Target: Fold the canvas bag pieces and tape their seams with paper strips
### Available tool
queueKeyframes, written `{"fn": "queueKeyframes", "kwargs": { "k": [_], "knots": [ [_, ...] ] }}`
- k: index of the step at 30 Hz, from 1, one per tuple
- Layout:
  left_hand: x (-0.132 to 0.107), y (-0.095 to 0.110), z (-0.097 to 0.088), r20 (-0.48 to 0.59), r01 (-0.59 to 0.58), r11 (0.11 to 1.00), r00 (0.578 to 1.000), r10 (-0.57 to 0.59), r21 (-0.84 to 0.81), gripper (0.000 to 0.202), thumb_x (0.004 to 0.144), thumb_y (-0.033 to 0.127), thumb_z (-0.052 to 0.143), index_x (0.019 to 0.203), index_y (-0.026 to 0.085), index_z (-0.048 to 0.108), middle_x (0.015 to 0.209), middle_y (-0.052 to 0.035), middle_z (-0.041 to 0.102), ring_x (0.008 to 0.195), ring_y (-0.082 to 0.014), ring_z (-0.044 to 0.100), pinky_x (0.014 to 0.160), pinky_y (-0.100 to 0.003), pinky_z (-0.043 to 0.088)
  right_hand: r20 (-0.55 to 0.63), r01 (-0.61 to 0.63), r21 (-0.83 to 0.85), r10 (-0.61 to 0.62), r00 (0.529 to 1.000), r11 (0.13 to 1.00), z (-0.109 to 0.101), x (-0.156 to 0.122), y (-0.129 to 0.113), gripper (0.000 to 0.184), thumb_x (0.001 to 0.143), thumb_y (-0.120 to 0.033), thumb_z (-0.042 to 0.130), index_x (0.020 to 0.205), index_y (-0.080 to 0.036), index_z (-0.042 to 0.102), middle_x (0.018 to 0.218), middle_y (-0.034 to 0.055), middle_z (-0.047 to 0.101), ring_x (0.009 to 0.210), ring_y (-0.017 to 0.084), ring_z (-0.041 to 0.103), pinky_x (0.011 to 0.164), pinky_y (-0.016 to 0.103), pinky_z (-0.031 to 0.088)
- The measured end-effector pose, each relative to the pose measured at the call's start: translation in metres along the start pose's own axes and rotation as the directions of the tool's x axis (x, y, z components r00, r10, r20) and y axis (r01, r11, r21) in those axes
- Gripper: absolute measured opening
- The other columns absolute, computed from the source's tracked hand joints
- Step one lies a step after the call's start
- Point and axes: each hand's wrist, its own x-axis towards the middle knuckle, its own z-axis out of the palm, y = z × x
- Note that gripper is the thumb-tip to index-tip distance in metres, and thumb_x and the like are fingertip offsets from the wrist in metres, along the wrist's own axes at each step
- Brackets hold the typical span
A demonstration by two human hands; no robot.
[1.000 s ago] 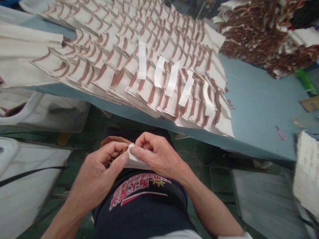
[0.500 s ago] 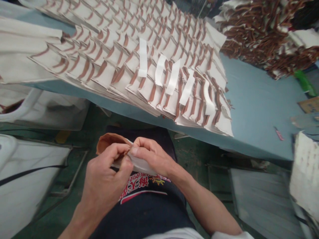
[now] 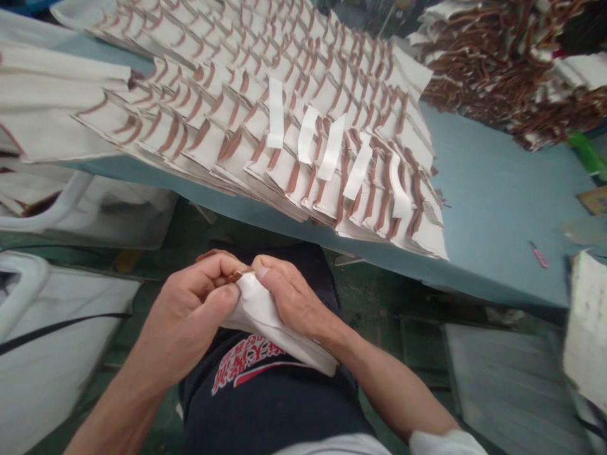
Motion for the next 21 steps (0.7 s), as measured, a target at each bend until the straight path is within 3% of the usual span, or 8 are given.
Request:
{"fn": "queueKeyframes", "kwargs": {
  "k": [5, 7, 11, 13, 15, 17, 21],
  "knots": [
    [0.001, 0.018, -0.009, -0.005, -0.043, 0.998, 0.999, 0.044, 0.043, 0.018, 0.082, 0.038, 0.072, 0.080, 0.025, 0.084, 0.097, -0.0027, 0.085, 0.080, -0.0210, 0.076, 0.065, -0.024, 0.057, -0.113, 0.049, -0.188, -0.072, 0.991, 0.981, -0.019, -0.009, -0.004, 0.037, 0.114, -0.053, 0.049, 0.095, -0.024, 0.062, 0.084, -0.0025, 0.065, 0.078, 0.016, 0.057, 0.076, 0.031, 0.045],
    [0.002, 0.029, -0.011, -0.002, -0.062, 0.993, 0.998, 0.062, 0.103, 0.020, 0.080, 0.039, 0.071, 0.077, 0.025, 0.084, 0.091, -0.0032, 0.084, 0.076, -0.0204, 0.075, 0.064, -0.023, 0.058, -0.126, 0.107, -0.256, -0.143, 0.982, 0.961, -0.029, -0.012, -0.012, 0.031, 0.113, -0.051, 0.055, 0.105, -0.023, 0.067, 0.093, 0.0001, 0.073, 0.085, 0.017, 0.065, 0.081, 0.032, 0.050],
    [0.002, 0.046, -0.013, 0.043, -0.070, 0.982, 0.997, 0.064, 0.175, 0.027, 0.077, 0.042, 0.067, 0.077, 0.023, 0.086, 0.076, -0.0033, 0.082, 0.062, -0.0188, 0.072, 0.054, -0.022, 0.055, 0.007, 0.333, -0.370, -0.355, 0.935, 0.867, -0.041, -0.011, -0.038, 0.031, 0.101, -0.041, 0.073, 0.125, -0.022, 0.070, 0.129, 0.0092, 0.080, 0.122, 0.025, 0.074, 0.111, 0.040, 0.055],
    [0.001, 0.049, -0.013, 0.053, -0.089, 0.973, 0.995, 0.079, 0.212, 0.029, 0.078, 0.041, 0.065, 0.080, 0.023, 0.087, 0.076, -0.0035, 0.084, 0.062, -0.0199, 0.075, 0.053, -0.022, 0.056, 0.121, 0.392, -0.387, -0.376, 0.919, 0.835, -0.041, -0.006, -0.049, 0.034, 0.095, -0.036, 0.078, 0.127, -0.024, 0.071, 0.140, 0.0098, 0.078, 0.135, 0.028, 0.072, 0.120, 0.041, 0.052],
    [0.000, 0.050, -0.013, 0.059, -0.119, 0.962, 0.992, 0.107, 0.245, 0.028, 0.079, 0.042, 0.065, 0.080, 0.024, 0.086, 0.072, -0.0026, 0.084, 0.059, -0.0204, 0.076, 0.052, -0.022, 0.057, 0.221, 0.421, -0.396, -0.361, 0.906, 0.816, -0.039, 0.003, -0.054, 0.029, 0.093, -0.035, 0.079, 0.120, -0.026, 0.073, 0.133, 0.0081, 0.079, 0.129, 0.028, 0.073, 0.118, 0.041, 0.052],
    [-0.001, 0.049, -0.013, 0.079, -0.140, 0.953, 0.989, 0.123, 0.269, 0.026, 0.080, 0.042, 0.064, 0.078, 0.026, 0.085, 0.069, -0.0018, 0.084, 0.056, -0.0209, 0.076, 0.050, -0.023, 0.057, 0.310, 0.478, -0.408, -0.374, 0.874, 0.778, -0.038, 0.012, -0.055, 0.020, 0.092, -0.037, 0.076, 0.107, -0.025, 0.071, 0.112, 0.0056, 0.078, 0.110, 0.026, 0.072, 0.109, 0.041, 0.053],
    [-0.004, 0.045, -0.010, 0.117, -0.145, 0.949, 0.986, 0.116, 0.279, 0.022, 0.083, 0.039, 0.064, 0.086, 0.026, 0.082, 0.074, -0.0011, 0.086, 0.061, -0.0210, 0.080, 0.053, -0.021, 0.058, 0.410, 0.524, -0.481, -0.348, 0.843, 0.703, -0.040, 0.024, -0.054, 0.016, 0.085, -0.032, 0.068, 0.079, -0.025, 0.054, 0.075, -0.0027, 0.056, 0.077, 0.018, 0.052, 0.084, 0.037, 0.042]
  ]
}}
